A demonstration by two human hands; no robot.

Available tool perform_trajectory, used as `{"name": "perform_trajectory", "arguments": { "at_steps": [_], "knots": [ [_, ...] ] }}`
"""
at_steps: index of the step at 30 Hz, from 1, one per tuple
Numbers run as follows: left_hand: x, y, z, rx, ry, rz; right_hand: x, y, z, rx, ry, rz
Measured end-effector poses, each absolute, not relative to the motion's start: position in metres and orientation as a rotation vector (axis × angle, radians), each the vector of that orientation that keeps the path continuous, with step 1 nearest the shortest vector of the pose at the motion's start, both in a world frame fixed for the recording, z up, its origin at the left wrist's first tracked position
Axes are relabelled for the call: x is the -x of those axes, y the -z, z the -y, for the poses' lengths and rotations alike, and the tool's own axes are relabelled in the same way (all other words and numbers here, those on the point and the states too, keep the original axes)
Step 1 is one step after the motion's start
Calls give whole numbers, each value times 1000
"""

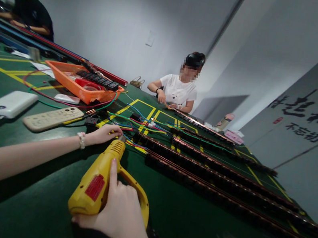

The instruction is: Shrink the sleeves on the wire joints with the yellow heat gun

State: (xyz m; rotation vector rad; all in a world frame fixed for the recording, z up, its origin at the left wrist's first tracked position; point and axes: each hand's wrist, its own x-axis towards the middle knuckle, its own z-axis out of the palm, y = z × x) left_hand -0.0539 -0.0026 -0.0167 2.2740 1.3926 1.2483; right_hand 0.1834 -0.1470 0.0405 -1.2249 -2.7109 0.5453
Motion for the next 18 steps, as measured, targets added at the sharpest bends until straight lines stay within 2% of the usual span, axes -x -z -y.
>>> {"name": "perform_trajectory", "arguments": {
  "at_steps": [18],
  "knots": [
    [51,15,6,-2277,-1244,-1404,-195,-43,139,1181,-649,2723]
  ]
}}
